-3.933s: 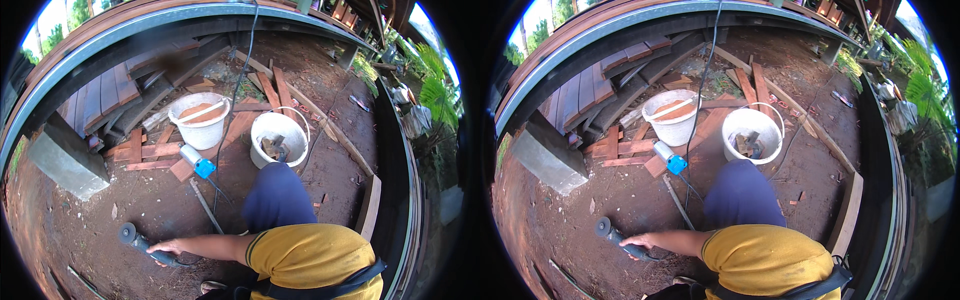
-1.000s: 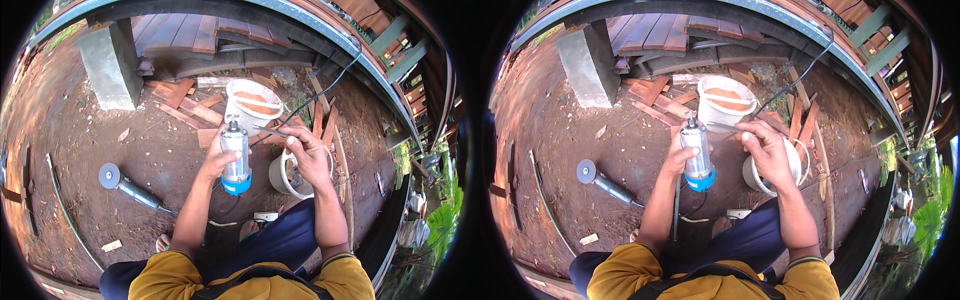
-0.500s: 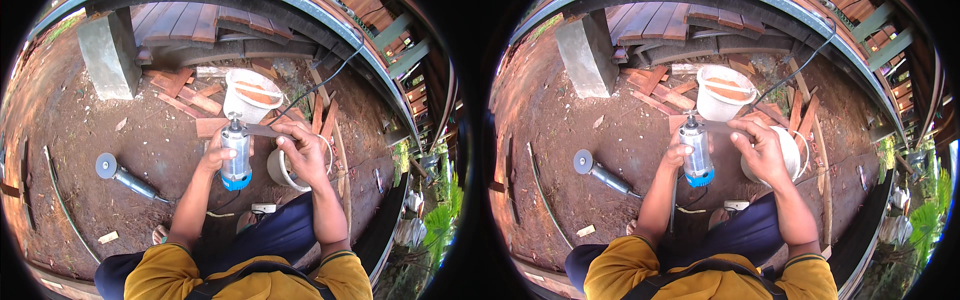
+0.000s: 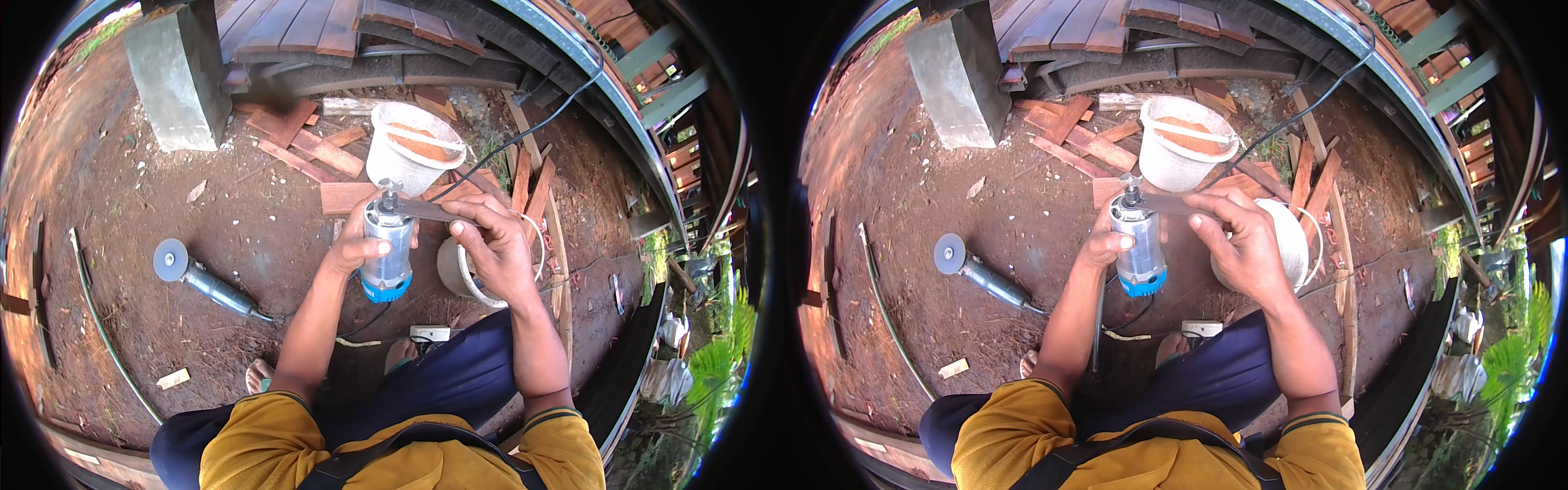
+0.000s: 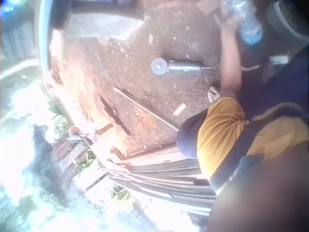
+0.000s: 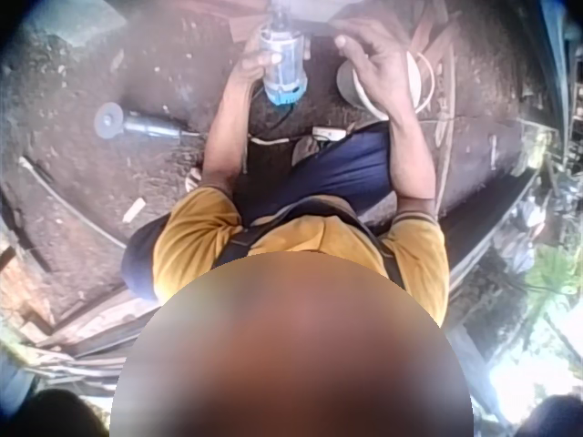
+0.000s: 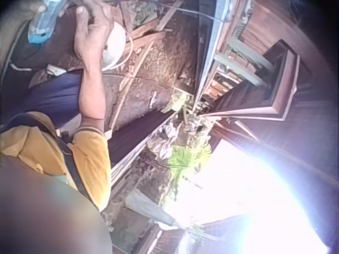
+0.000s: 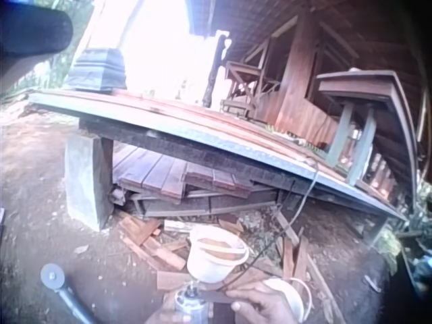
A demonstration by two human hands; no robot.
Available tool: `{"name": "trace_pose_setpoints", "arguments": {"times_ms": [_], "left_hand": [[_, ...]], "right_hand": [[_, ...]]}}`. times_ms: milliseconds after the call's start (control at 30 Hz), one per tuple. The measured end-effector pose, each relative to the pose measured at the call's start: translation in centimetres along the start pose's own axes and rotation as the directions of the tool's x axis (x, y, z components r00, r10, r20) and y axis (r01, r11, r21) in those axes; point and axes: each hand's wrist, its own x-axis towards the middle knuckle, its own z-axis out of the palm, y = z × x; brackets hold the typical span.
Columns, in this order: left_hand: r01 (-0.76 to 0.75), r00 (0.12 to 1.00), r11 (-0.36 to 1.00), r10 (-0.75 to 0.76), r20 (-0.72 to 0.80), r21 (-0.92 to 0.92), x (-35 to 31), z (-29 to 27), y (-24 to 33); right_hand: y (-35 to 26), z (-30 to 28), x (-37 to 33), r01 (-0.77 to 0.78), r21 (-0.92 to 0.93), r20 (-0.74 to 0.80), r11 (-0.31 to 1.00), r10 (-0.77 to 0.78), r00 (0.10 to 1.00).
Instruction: The person uses an angle grinder to cut a metal rod, then assembles a pneumatic spray gun by attaching the rod and connecting an air hose. Another person assists by tightening a fitting on the spray gun.
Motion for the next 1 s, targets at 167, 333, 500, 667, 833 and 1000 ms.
{"name": "trace_pose_setpoints", "arguments": {"times_ms": [167, 333, 500, 667, 833, 1000], "left_hand": [[-0.004, 1.0, 1.0, 0.004, -0.014, -0.003, -0.2, -0.1, 0.0], [0.009, 1.0, 1.0, -0.009, -0.027, 0.003, -0.2, 0.0, 0.3], [0.021, 0.999, 0.999, -0.02, -0.025, 0.028, -0.3, 0.1, 0.6], [0.026, 0.999, 0.999, -0.025, -0.04, 0.039, -0.4, 0.1, 0.6], [0.041, 0.997, 0.996, -0.036, -0.063, 0.083, -0.4, -0.3, 0.6], [0.137, 0.989, 0.983, -0.13, -0.063, 0.119, -0.3, -0.3, 0.8]], "right_hand": [[-0.4, 0.1, 0.1, 0.064, -0.044, -0.019, 0.997, -0.065, 0.998], [-0.6, 0.3, 0.1, 0.052, -0.049, -0.025, 0.997, -0.053, 0.998], [-0.8, 0.6, 0.3, 0.089, -0.085, -0.024, 0.992, -0.092, 0.996], [-1.2, 0.6, 0.1, 0.07, -0.111, 0.004, 0.991, -0.07, 0.998], [-0.7, 0.5, 0.3, 0.095, -0.124, 0.065, 0.988, -0.088, 0.994], [0.4, -0.5, 0.9, 0.015, -0.105, 0.134, 0.994, -0.001, 0.991]]}}
